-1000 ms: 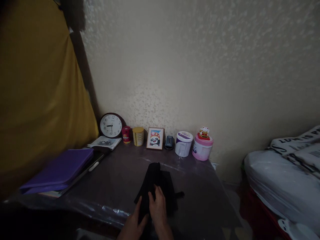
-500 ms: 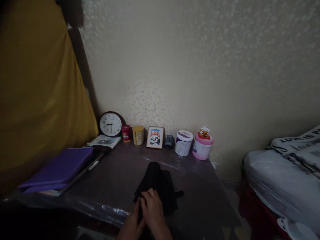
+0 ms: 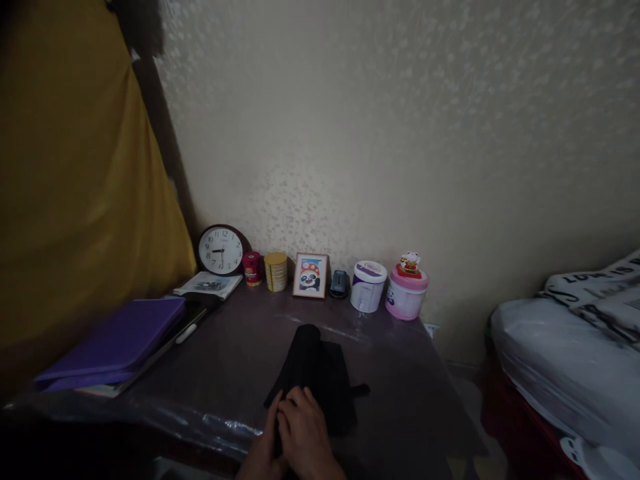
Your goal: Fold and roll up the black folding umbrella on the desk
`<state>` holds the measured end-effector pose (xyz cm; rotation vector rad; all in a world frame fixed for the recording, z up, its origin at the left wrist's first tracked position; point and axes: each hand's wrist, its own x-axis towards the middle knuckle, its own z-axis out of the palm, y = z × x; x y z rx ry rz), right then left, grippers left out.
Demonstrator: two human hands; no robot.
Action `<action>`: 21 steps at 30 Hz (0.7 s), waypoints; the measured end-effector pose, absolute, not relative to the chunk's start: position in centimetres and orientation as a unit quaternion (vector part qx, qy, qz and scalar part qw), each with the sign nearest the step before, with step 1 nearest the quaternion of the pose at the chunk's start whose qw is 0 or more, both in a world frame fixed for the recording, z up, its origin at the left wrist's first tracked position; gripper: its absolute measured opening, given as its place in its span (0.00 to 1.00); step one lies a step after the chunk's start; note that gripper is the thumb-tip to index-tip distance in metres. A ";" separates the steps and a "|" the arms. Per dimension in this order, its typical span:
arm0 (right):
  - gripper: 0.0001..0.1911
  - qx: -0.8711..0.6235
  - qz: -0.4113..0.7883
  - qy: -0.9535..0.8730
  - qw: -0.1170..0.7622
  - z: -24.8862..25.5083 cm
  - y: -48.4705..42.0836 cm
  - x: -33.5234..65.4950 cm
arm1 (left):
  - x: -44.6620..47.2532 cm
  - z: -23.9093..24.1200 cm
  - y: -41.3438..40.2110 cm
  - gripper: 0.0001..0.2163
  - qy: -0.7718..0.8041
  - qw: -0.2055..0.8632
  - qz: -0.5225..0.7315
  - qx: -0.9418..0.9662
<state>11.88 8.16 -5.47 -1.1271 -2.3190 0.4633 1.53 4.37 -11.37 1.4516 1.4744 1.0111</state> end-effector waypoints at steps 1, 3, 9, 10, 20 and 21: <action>0.11 -0.408 0.200 -0.847 0.276 -5.4 8.1 12.2 | 1.4 -11.8 4.5 0.41 0.582 0.414 0.395 0.578; 0.11 -0.401 0.254 -0.823 0.311 -5.3 8.2 12.9 | 1.2 -12.4 4.6 0.39 0.588 0.429 0.374 0.574; 0.16 -0.378 0.206 -0.844 0.321 -6.3 10.9 14.2 | 1.3 -12.2 4.6 0.38 0.600 0.433 0.359 0.570; 0.16 -0.368 0.198 -0.855 0.307 -6.4 11.5 14.1 | 1.3 -12.0 4.6 0.38 0.604 0.435 0.351 0.569; 0.17 -0.386 0.126 -0.875 0.265 -7.2 20.1 12.1 | 1.2 -11.7 4.7 0.38 0.608 0.454 0.337 0.557; 0.17 -0.400 0.130 -0.867 0.270 -7.3 20.9 11.9 | 1.2 -11.7 4.7 0.37 0.611 0.453 0.338 0.554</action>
